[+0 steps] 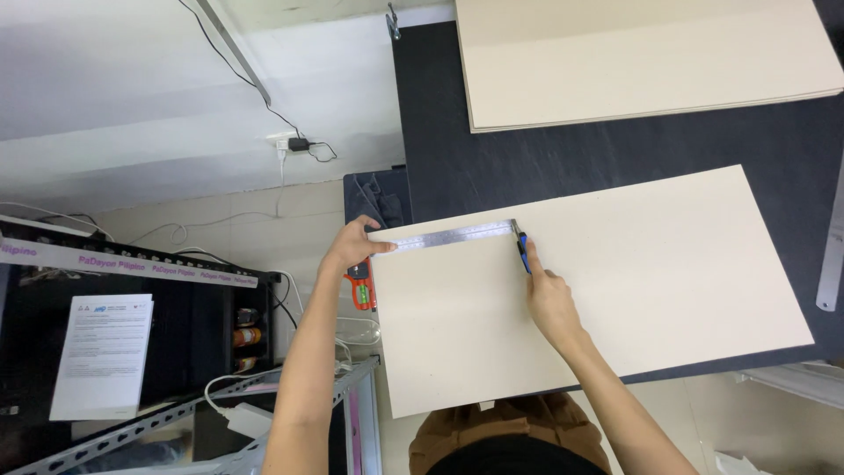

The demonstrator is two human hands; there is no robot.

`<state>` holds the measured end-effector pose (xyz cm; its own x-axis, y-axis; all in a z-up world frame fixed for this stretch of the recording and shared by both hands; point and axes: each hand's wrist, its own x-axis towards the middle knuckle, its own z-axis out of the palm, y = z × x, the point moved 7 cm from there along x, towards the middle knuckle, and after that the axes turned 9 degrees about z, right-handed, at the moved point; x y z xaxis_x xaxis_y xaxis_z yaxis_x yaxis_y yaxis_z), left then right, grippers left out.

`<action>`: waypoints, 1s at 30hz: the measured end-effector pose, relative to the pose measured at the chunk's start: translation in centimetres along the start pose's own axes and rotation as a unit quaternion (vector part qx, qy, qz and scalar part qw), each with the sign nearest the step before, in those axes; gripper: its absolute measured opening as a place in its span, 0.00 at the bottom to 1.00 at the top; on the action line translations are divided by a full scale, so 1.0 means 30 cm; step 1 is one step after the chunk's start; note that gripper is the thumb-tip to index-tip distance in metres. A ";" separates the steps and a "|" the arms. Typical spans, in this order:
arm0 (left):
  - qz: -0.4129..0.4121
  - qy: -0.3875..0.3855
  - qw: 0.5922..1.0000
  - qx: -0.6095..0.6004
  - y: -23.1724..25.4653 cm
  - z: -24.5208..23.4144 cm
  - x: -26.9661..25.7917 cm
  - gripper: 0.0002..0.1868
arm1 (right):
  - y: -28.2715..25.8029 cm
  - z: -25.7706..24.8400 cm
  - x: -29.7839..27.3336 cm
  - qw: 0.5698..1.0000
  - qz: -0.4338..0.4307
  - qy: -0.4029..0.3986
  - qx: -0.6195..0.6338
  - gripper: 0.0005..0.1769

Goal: Cutting cardboard sheets using a utility knife and a metal ruler

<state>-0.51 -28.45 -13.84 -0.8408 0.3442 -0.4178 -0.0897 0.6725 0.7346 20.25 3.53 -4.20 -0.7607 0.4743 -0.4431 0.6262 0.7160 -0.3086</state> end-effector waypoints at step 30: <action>-0.039 -0.032 0.998 -0.024 0.129 0.206 -0.608 0.64 | 0.371 0.082 -0.089 0.817 0.025 0.065 0.572 0.33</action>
<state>17.76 -28.09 -6.68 -0.7942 0.3340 -0.5076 -0.1805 0.6680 0.7220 29.68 8.98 -8.51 -0.6937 0.5928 -0.4090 0.3510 -0.2177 -0.9107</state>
